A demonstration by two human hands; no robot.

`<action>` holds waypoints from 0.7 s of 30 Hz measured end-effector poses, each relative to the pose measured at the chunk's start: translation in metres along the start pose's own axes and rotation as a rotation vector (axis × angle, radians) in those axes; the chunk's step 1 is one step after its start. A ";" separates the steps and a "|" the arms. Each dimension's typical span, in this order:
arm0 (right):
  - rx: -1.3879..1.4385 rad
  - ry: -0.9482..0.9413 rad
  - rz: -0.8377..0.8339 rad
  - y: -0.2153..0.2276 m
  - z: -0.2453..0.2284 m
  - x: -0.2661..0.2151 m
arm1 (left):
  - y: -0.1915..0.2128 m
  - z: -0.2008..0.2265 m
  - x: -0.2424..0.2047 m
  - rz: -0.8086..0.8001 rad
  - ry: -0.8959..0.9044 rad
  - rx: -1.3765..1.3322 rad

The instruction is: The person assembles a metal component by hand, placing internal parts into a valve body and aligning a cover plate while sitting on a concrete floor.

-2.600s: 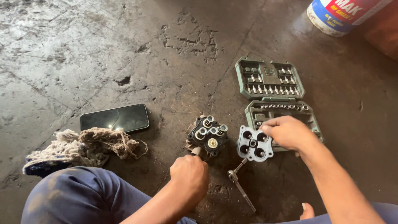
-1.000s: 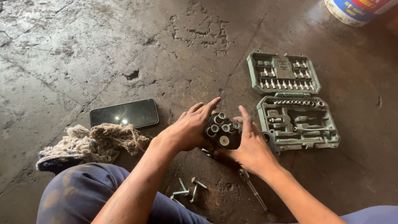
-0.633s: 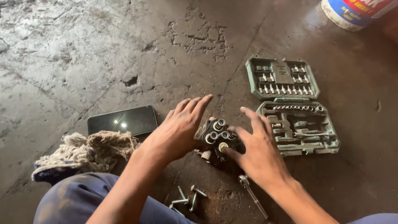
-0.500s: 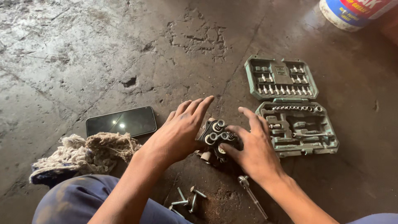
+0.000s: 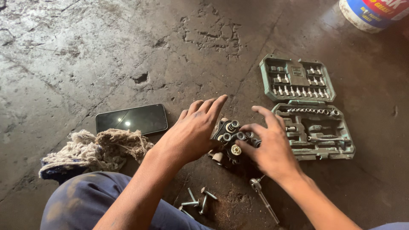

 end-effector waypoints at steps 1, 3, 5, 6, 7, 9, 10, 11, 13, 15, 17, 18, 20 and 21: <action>0.023 -0.035 -0.021 0.003 0.003 -0.002 | -0.002 -0.001 0.001 -0.019 0.021 0.011; 0.031 -0.023 -0.027 0.010 0.001 -0.009 | -0.002 -0.001 0.002 -0.017 0.017 0.006; 0.039 -0.010 -0.031 0.013 -0.003 -0.014 | -0.001 -0.002 0.001 -0.013 0.014 0.004; 0.010 -0.011 -0.060 0.010 -0.004 -0.016 | -0.003 -0.002 0.001 -0.034 0.028 0.008; -0.019 -0.014 -0.091 0.008 -0.005 -0.019 | -0.005 -0.003 0.002 -0.056 0.042 0.010; 0.001 0.017 -0.079 0.006 -0.006 -0.019 | -0.005 -0.003 0.002 -0.043 0.032 0.011; 0.022 0.048 -0.065 0.006 -0.007 -0.020 | -0.005 -0.002 0.002 -0.029 0.023 0.015; 0.022 0.048 -0.064 0.005 -0.007 -0.019 | -0.005 -0.002 0.002 -0.030 0.022 0.015; 0.005 0.011 -0.095 0.002 -0.004 -0.018 | -0.004 -0.003 0.002 -0.022 0.019 0.018; 0.003 -0.009 -0.111 -0.001 -0.003 -0.017 | -0.005 -0.003 0.002 -0.027 0.022 0.019; 0.001 -0.029 -0.126 -0.002 -0.002 -0.017 | -0.006 -0.003 0.002 -0.032 0.025 0.021; -0.005 -0.043 -0.137 -0.003 -0.002 -0.016 | -0.007 -0.003 0.003 -0.047 0.035 0.022; -0.010 -0.056 -0.149 -0.004 -0.002 -0.016 | -0.008 -0.004 0.002 -0.063 0.046 0.024; -0.007 -0.069 -0.155 -0.003 -0.001 -0.016 | -0.007 -0.004 0.002 -0.062 0.047 0.018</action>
Point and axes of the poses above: each hand's wrist, its own x-axis towards the middle knuckle, its own y-axis out of the back of the hand, z = x × y, the point moved 7 cm from there along x, towards the middle knuckle, and after that the axes turned 9 degrees about -z, right-handed, at the moved point
